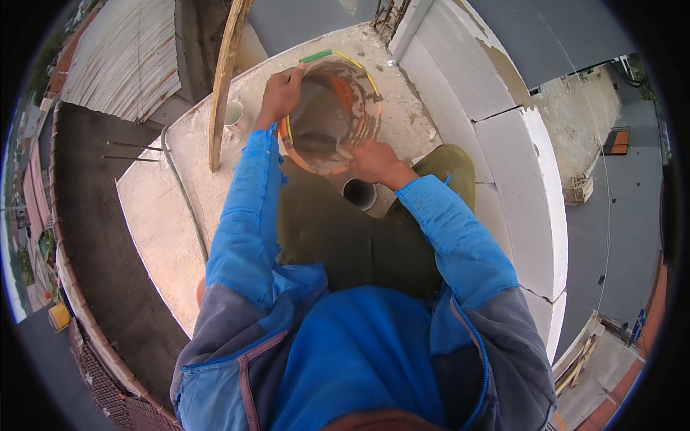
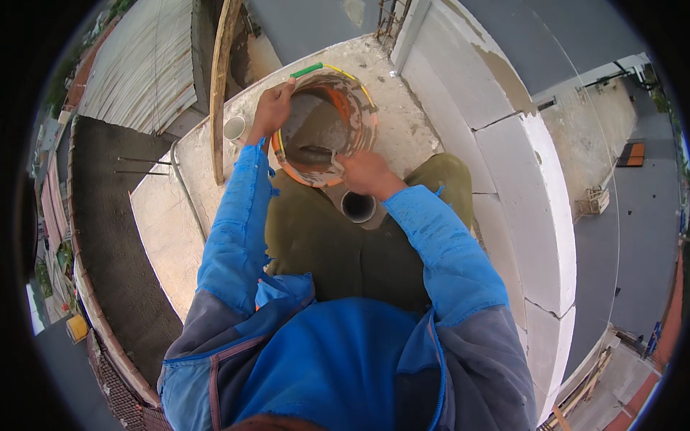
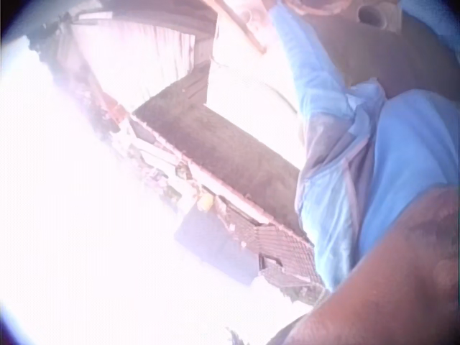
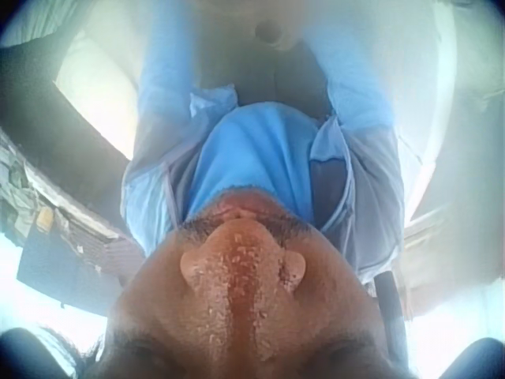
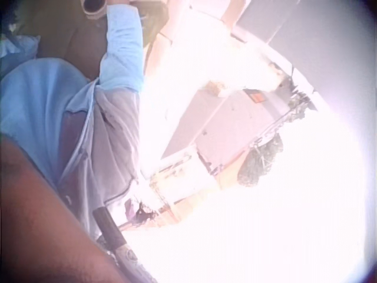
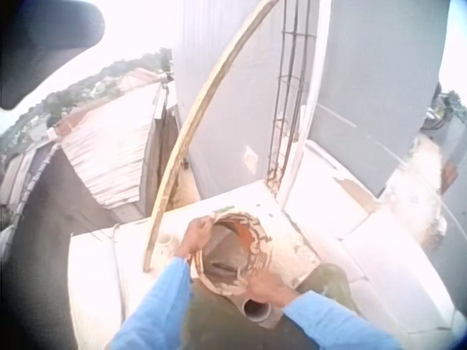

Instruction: The person installs white rectangular tiles along a low wall on a rooftop. They use a hammer to tap tiles into place, apply cement with a trowel from a bucket, and adjust tile alignment. The person also ties a metal rod to rebar using wire.

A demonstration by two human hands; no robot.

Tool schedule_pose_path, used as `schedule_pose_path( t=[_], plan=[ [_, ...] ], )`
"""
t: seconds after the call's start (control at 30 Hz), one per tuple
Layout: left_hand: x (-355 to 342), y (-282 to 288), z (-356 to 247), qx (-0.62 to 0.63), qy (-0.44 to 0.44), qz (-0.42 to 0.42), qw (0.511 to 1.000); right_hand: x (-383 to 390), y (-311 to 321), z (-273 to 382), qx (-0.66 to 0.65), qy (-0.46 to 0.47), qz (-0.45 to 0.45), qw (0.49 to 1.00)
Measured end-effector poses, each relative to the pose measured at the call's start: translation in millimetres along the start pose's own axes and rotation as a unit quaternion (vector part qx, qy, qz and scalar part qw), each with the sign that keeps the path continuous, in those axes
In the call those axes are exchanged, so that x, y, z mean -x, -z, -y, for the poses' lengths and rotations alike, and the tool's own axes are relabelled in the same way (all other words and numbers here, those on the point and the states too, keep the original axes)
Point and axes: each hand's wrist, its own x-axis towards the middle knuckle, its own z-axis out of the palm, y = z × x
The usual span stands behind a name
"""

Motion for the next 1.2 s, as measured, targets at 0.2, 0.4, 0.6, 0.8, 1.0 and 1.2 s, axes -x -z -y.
schedule_pose_path(
  t=[0.2, 0.4, 0.6, 0.8, 1.0, 1.2],
  plan=[
    [17.6, 3.9, 23.3, 0.042, 0.019, -0.06, 0.997, 12.8, -29.5, 9.0, -0.086, 0.012, 0.001, 0.996],
    [19.3, -11.5, -7.8, 0.027, 0.076, -0.058, 0.995, -25.6, -63.5, -25.2, -0.372, 0.033, -0.015, 0.927],
    [17.1, -0.4, 16.8, 0.136, 0.047, -0.146, 0.979, -2.3, 12.7, -18.7, -0.77, -0.102, 0.197, 0.598],
    [3.7, -22.5, 19.5, 0.282, 0.099, -0.212, 0.931, 50.8, 76.9, -39.2, -0.807, -0.124, 0.1, 0.568],
    [-4.4, -73.2, 43.0, 0.425, 0.184, -0.286, 0.839, 96.3, 186.7, -82.8, -0.783, -0.119, -0.095, 0.603],
    [57.5, -68.9, 67.4, 0.559, 0.227, -0.226, 0.765, 104.6, 291.8, -130.6, -0.494, -0.278, -0.276, 0.776]
  ],
)
